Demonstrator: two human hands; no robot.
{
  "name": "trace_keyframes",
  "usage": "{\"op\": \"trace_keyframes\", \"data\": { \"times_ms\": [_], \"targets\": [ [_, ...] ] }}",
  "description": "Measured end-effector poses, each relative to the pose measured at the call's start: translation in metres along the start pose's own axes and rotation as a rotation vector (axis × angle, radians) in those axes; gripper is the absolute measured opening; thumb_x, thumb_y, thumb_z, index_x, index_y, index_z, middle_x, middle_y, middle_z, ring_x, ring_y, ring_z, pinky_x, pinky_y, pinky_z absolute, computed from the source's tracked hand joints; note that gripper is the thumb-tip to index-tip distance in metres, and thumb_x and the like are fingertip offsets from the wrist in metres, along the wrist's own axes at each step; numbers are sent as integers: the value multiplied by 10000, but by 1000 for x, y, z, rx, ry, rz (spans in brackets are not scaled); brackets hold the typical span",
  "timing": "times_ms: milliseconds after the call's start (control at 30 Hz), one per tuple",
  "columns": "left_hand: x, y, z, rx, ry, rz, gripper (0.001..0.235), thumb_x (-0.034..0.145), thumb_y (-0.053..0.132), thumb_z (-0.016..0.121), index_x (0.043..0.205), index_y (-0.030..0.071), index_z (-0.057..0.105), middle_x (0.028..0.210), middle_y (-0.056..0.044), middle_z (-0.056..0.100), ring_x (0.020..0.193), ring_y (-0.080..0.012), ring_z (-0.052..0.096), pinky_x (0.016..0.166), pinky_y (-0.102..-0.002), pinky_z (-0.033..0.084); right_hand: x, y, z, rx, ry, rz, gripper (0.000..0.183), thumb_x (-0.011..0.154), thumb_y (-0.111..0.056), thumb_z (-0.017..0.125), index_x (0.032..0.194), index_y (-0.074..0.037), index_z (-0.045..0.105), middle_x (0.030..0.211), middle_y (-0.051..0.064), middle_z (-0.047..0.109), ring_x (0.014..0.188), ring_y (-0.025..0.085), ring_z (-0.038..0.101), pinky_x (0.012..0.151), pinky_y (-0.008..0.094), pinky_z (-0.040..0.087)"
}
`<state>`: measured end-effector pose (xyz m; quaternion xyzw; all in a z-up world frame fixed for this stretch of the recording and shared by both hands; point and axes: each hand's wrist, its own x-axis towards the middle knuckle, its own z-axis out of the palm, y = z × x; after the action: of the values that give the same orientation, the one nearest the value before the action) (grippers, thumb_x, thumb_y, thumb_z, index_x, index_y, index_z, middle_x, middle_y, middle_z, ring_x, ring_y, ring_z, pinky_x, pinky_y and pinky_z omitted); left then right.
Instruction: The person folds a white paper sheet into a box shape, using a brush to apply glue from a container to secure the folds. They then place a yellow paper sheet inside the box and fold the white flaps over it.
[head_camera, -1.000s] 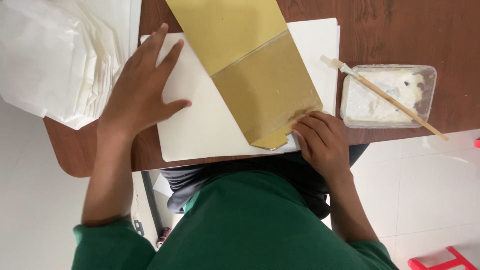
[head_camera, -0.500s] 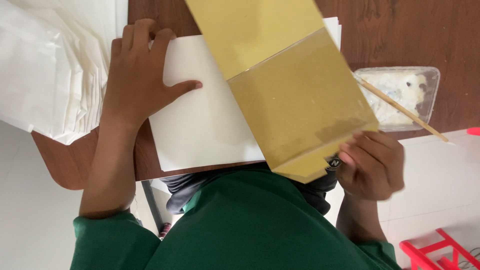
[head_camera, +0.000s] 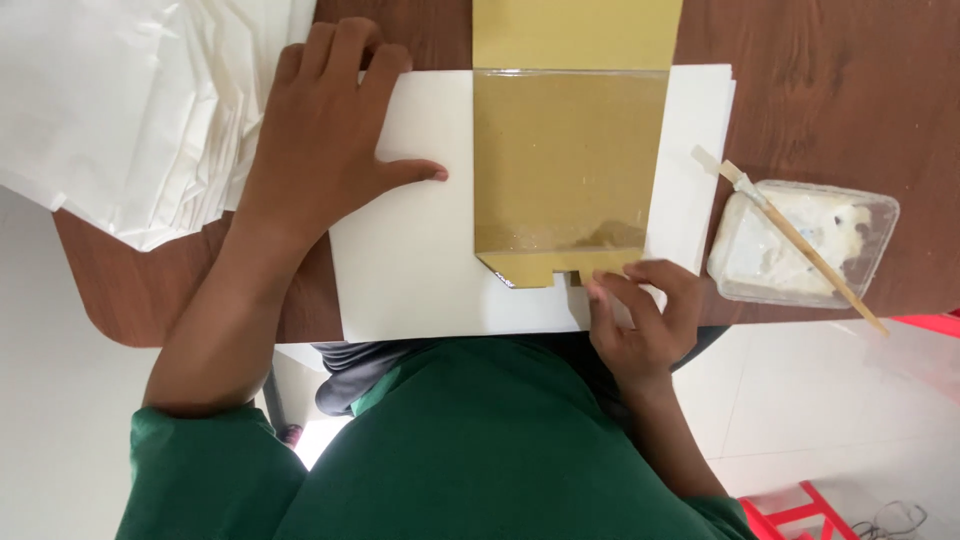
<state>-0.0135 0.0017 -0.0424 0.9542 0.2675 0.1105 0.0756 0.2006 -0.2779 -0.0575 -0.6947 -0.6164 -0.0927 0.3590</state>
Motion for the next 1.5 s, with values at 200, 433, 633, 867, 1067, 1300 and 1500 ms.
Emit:
{"op": "trace_keyframes", "data": {
  "times_ms": [200,433,633,867,1067,1300,1500],
  "targets": [
    [2,-4,2,98,54,58,930,626,795,932,1124,91,583,1187,-58,581,1071,-266,545,808,-380,453,-1,21,-19,-19,-312,49,429,926,-322,785,1264,-73,692,1280,205,504,1211,384,538,987,490,498],
    [-8,-7,-8,89,117,43,576,775,236,988,1217,89,650,1080,-70,574,913,-277,593,724,-390,469,12,25,-7,-16,-329,-26,388,889,-338,861,1146,-85,718,1273,156,620,1193,356,627,1011,491,480],
    [-24,-18,1,104,210,-61,277,881,165,984,1082,178,795,780,-3,641,744,-210,623,597,-349,477,6,29,-7,18,-332,-23,396,856,-308,897,1106,-71,701,1232,167,617,1167,370,599,1026,508,426],
    [-28,-12,5,316,138,-92,397,1104,247,960,930,220,604,649,60,464,632,-162,504,570,-314,431,14,23,-8,31,-334,-13,380,878,-292,868,1132,-75,687,1247,159,640,1166,342,630,1016,498,451],
    [-9,2,-22,384,355,63,238,1057,125,948,981,253,762,1242,8,769,1020,-181,702,705,-294,489,12,27,-7,53,-316,-42,374,875,-273,881,1128,-69,698,1250,176,652,1143,349,648,1027,503,494],
    [-20,2,-26,-67,129,17,260,1178,165,782,1437,162,778,646,12,535,588,-167,528,532,-342,416,7,30,-8,85,-340,-16,355,885,-241,887,1137,-63,711,1279,152,647,1207,360,599,1085,504,465],
    [-3,13,-64,-723,-192,-86,807,916,-15,675,1603,85,262,1504,-24,639,545,-161,585,556,-320,500,10,31,-8,117,-333,-27,348,885,-222,882,1139,-67,702,1263,155,648,1201,377,596,1071,508,500]
  ]
}}
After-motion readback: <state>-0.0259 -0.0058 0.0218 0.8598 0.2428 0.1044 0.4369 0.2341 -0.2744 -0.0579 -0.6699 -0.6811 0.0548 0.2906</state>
